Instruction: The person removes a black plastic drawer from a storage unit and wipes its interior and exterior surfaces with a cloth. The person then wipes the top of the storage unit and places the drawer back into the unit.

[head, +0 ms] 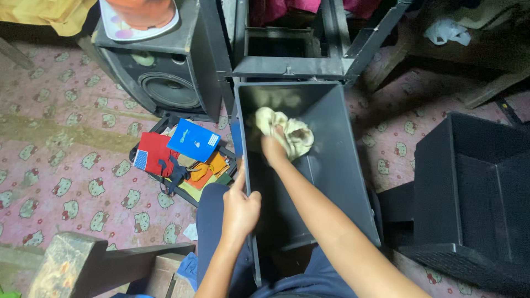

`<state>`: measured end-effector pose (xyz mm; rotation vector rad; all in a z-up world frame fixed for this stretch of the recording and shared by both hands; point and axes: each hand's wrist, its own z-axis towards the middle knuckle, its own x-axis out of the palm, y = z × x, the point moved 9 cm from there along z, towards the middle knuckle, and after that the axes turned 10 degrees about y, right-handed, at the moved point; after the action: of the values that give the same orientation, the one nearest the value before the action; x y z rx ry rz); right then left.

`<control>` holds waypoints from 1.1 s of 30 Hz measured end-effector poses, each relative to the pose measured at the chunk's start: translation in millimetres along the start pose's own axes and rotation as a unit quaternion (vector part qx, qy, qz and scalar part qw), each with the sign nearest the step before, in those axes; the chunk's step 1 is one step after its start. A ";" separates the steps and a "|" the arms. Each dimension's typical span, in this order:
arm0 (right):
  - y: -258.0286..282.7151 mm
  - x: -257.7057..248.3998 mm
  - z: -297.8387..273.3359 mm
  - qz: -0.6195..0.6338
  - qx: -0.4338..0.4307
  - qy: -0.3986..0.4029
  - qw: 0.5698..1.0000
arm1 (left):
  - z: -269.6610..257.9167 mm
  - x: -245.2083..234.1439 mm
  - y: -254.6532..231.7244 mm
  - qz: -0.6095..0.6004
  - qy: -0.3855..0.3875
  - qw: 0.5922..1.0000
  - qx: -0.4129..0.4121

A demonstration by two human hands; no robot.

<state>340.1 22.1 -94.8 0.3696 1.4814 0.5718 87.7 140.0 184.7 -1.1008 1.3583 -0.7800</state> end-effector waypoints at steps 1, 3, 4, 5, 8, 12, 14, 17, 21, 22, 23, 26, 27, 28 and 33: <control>-4.1 4.7 15.3 0.185 0.027 0.003 0.982 | -0.8 4.0 3.3 0.008 0.016 0.999 -0.027; 8.0 6.9 54.4 0.528 0.070 0.006 0.846 | -2.7 13.4 2.3 0.021 0.044 0.996 -0.077; 19.9 7.2 56.6 0.620 0.039 0.052 0.782 | -6.4 13.1 -1.8 0.031 0.040 0.996 -0.079; 36.3 1.4 57.1 0.702 0.007 0.097 0.705 | -10.0 12.5 -5.1 0.042 0.037 0.995 -0.080; 82.3 -88.6 35.9 0.476 -0.122 0.029 0.870 | -13.1 8.5 -9.6 0.047 0.012 0.997 -0.062; 156.0 -226.7 -16.1 0.494 -0.190 -0.015 0.848 | -2.1 5.3 -0.9 0.059 -0.003 0.998 -0.030; 189.9 -276.1 -32.7 0.471 -0.220 -0.038 0.853 | -2.1 5.0 -2.8 0.053 -0.008 0.998 -0.023; 233.0 -301.2 -45.0 0.180 -0.239 -0.112 0.948 | -6.3 12.6 -7.7 0.076 0.014 0.995 -0.069; 213.0 -285.8 -33.2 0.009 -0.172 -0.138 0.975 | -19.7 1.6 -13.1 0.086 -0.005 0.993 -0.076; 190.6 -285.7 -27.7 0.038 -0.146 -0.132 0.980 | -22.0 4.1 -9.5 0.084 0.006 0.992 -0.095; 174.1 -287.9 -28.6 -0.008 -0.140 -0.158 0.977 | -24.3 6.9 -5.1 0.081 0.018 0.990 -0.113; 84.8 -317.5 -5.2 -0.102 0.012 -0.138 0.985 | -33.3 3.5 -16.8 0.037 -0.003 0.999 -0.003; 48.3 -331.0 -0.8 -0.071 0.089 -0.113 0.987 | -37.6 1.0 -26.5 0.017 -0.019 0.998 0.062; 43.4 -359.6 -8.4 -0.094 0.034 -0.211 0.972 | -37.6 6.8 -25.3 0.030 -0.009 0.998 0.051; 52.3 -337.8 -13.6 0.091 0.042 -0.143 0.985 | -25.1 25.2 -20.2 0.116 0.037 0.991 -0.048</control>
<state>321.4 -128.9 211.7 0.6327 1.2049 0.5759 69.0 105.9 197.4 -0.9745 1.5679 -0.5942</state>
